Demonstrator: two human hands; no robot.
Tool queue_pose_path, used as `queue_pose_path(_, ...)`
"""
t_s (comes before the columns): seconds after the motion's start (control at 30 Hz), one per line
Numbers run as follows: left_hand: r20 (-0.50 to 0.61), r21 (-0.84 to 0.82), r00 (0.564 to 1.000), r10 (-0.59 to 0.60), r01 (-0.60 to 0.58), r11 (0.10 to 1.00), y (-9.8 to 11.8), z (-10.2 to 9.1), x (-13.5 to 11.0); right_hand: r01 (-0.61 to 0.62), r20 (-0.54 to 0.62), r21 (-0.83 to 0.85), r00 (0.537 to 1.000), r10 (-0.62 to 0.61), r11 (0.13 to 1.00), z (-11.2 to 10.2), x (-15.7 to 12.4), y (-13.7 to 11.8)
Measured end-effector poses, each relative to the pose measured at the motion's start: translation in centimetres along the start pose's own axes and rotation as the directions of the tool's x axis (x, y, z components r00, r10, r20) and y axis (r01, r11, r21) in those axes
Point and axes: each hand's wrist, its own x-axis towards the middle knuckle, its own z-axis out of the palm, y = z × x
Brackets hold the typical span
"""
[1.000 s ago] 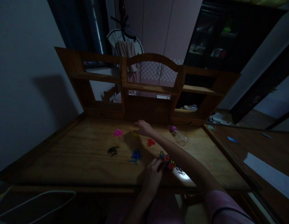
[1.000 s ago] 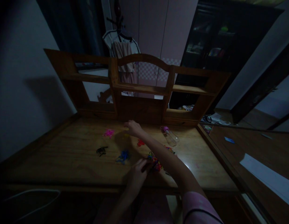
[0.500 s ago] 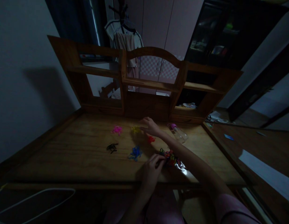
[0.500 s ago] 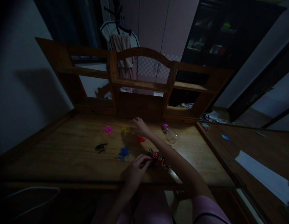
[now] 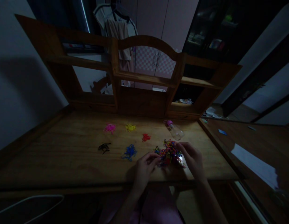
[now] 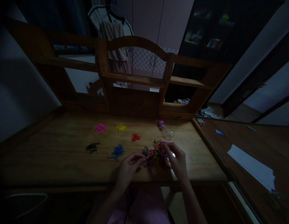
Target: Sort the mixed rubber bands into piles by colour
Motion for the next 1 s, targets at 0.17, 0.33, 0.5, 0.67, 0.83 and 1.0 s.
queue_pose_path(0.17, -0.001, 0.079, 1.0, 0.002, -0.002, 0.997, -0.1, -0.3, 0.0, -0.082, -0.33, -0.034, 0.942, 0.067, 0.996, -2.4, -2.5, 2.2)
queue_pose_path(0.33, 0.017, 0.098, 1.0, 0.025, -0.027, 0.995, -0.1, -0.3, -0.1, -0.142, -0.351, 0.03, 0.925, 0.143, 0.989, -2.4, -3.0, 3.7)
queue_pose_path(0.5, -0.011, 0.144, 1.0, 0.015, -0.013, 0.99, 0.3, -0.2, -0.1, -0.188, -0.309, 0.118, 0.926, 0.216, 0.975, -1.4, -3.1, 4.4)
queue_pose_path(0.67, -0.073, 0.145, 0.997, 0.027, -0.016, 0.989, 0.2, 0.0, -0.2, -0.214, -0.319, 0.123, 0.916, 0.243, 0.969, -1.8, -3.0, 5.1)
queue_pose_path(0.83, -0.168, 0.242, 0.976, 0.14, -0.097, 0.965, -0.7, -0.4, -0.8, -0.224, -0.304, 0.118, 0.919, 0.25, 0.967, -2.0, -3.0, 5.5)
queue_pose_path(1.0, -0.39, 0.413, 0.866, 0.313, -0.14, 0.9, 1.4, -5.6, -0.6, -0.242, -0.348, 0.11, 0.899, 0.266, 0.964, -1.9, -3.1, 5.3)
